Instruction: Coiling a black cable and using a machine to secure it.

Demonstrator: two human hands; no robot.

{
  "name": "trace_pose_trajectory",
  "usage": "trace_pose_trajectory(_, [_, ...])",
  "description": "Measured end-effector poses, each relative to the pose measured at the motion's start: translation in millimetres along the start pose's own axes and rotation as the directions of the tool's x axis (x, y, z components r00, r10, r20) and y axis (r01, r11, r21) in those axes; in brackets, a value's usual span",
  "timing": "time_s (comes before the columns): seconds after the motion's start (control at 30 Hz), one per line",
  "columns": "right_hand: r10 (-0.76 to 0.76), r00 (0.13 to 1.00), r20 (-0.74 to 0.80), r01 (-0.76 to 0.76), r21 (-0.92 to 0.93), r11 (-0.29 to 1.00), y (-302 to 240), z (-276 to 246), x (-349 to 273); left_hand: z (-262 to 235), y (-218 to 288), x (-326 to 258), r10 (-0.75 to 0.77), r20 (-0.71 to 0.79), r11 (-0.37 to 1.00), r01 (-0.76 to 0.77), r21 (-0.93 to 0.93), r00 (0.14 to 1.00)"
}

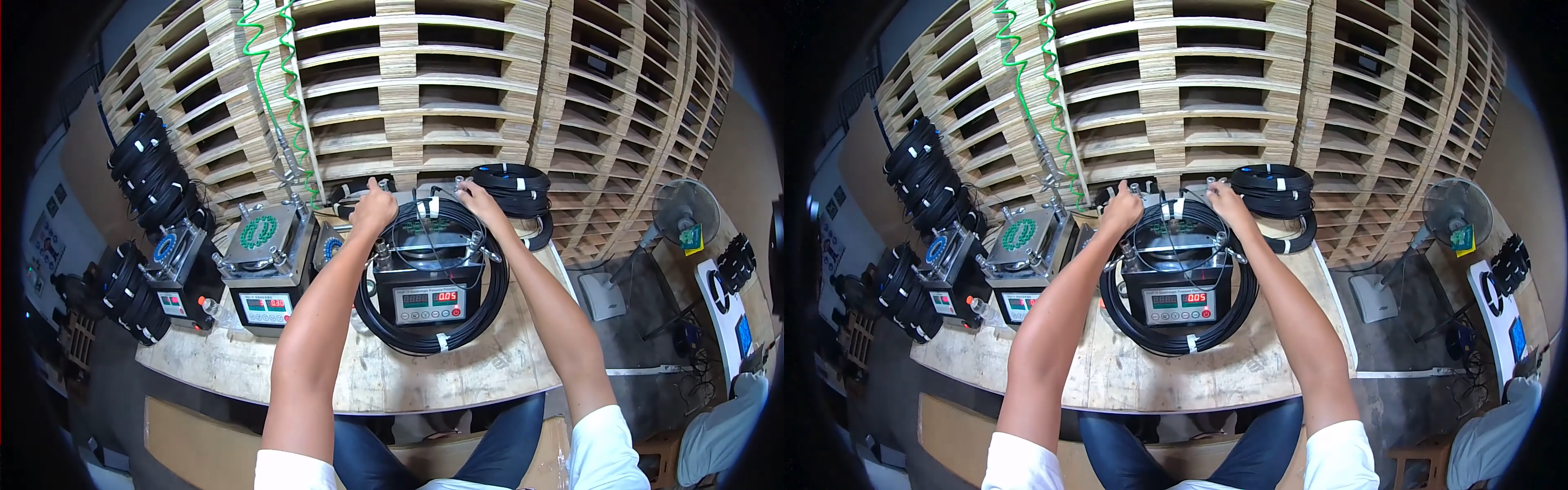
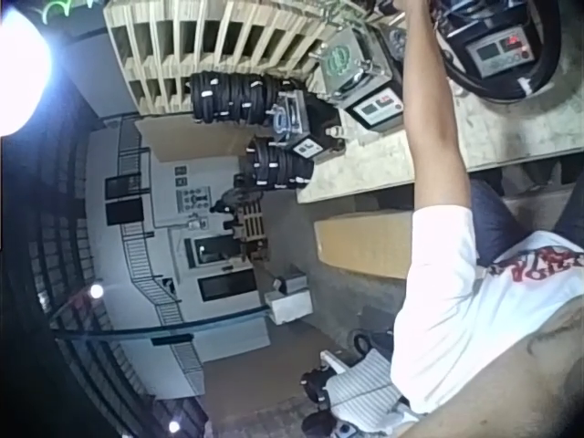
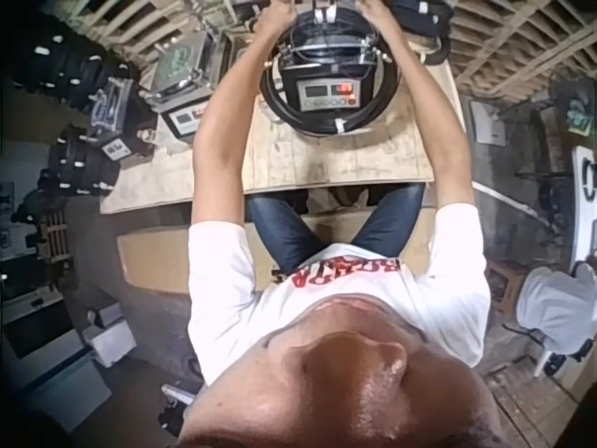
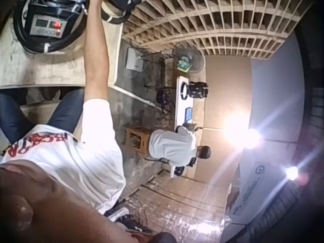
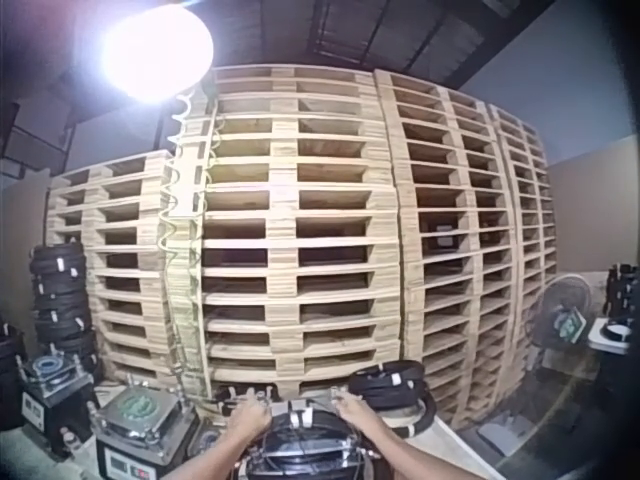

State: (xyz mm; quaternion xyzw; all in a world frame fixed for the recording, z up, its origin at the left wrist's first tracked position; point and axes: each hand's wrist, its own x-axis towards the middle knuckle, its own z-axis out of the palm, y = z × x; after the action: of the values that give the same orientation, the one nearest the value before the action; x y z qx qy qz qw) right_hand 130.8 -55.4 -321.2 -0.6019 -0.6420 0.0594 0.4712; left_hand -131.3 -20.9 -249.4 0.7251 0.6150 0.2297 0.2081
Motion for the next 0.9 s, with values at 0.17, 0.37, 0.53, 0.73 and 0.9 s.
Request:
trace_pose_trajectory(0.17, [0.136,0.991,-0.014,-0.135,0.039,0.990,-14,17,8,4,-22,11,-0.026,-0.007,0.998,0.026,-0.064,1.000])
trace_pose_trajectory(0.37, [0.344,0.937,-0.052,-0.331,0.176,0.927,-30,9,2,10,-32,23,0.037,-0.021,0.994,-0.039,-0.106,0.999])
trace_pose_trajectory(0.53, [0.346,0.937,-0.038,-0.348,-0.045,0.936,-35,6,0,11,-29,12,0.017,-0.022,0.978,-0.021,-0.207,1.000])
trace_pose_trajectory(0.73, [0.279,0.960,0.022,-0.280,0.031,0.960,-21,10,3,4,-23,3,-0.070,0.008,0.974,0.070,-0.217,0.998])
trace_pose_trajectory(0.9, [0.232,0.973,0.003,-0.231,0.080,0.970,-12,9,4,5,-20,7,-0.049,0.004,0.977,0.049,-0.208,0.999])
